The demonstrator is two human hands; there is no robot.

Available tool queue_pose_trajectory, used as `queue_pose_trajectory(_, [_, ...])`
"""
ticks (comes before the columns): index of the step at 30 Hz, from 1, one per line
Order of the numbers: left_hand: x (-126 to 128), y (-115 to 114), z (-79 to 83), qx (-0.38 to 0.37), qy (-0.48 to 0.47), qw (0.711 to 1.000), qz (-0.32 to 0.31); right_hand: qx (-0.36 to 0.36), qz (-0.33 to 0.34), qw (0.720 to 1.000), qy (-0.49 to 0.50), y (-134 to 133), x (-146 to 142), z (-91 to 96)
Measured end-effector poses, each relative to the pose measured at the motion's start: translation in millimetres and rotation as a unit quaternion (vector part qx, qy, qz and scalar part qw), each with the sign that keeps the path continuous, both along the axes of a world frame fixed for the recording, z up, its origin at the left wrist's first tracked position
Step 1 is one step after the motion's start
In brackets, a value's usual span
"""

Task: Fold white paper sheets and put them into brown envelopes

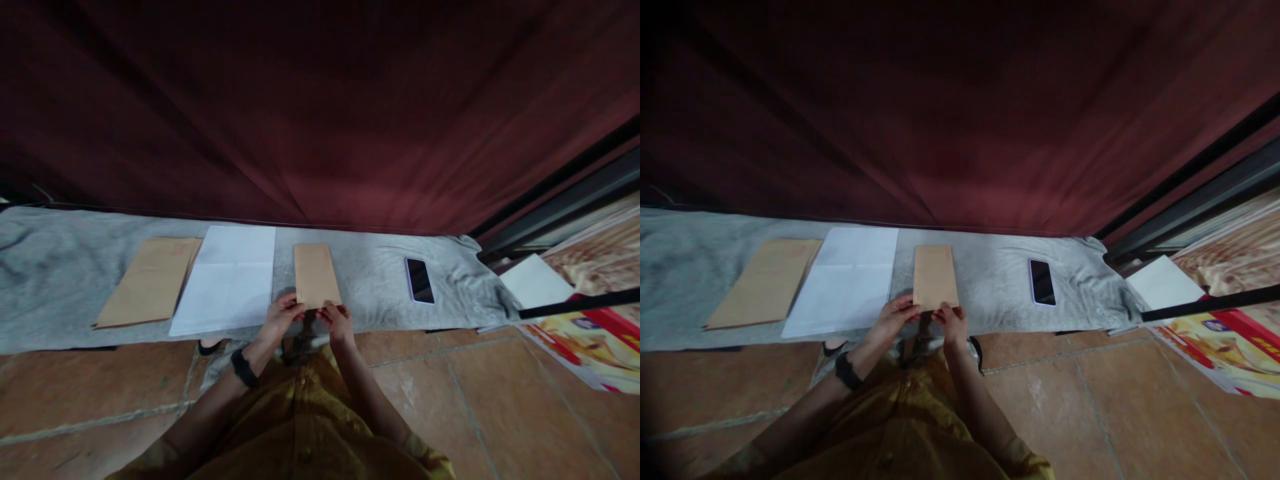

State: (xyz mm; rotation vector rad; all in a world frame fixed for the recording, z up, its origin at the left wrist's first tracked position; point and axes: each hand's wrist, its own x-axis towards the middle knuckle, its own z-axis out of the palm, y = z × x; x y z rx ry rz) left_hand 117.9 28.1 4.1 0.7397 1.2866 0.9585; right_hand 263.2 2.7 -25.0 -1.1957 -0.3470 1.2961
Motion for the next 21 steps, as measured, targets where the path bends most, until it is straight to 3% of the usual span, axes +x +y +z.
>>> queue_pose_trajectory(6, [-5.6,6.3,-4.7,-0.002,0.032,0.999,0.002,-0.04,-0.013,0.999,0.0,11.8,18.8,4.5])
queue_pose_trajectory(11, [-0.3,5.4,-13.6,-0.001,0.049,0.999,0.013,-0.023,0.014,0.99,-0.138,16.7,31.4,0.9])
queue_pose_trajectory(16, [4.2,5.8,-22.6,0.012,0.1,0.995,0.006,-0.014,0.018,0.978,-0.207,9.2,45.8,-1.3])
queue_pose_trajectory(18, [2.8,6.5,-25.1,0.021,0.125,0.992,-0.001,0.013,0.03,0.956,-0.293,4.4,50.4,-0.8])
queue_pose_trajectory(21, [-1.2,7.4,-25.2,0.044,0.165,0.985,-0.007,0.075,0.069,0.881,-0.462,-1.2,52.1,0.9])
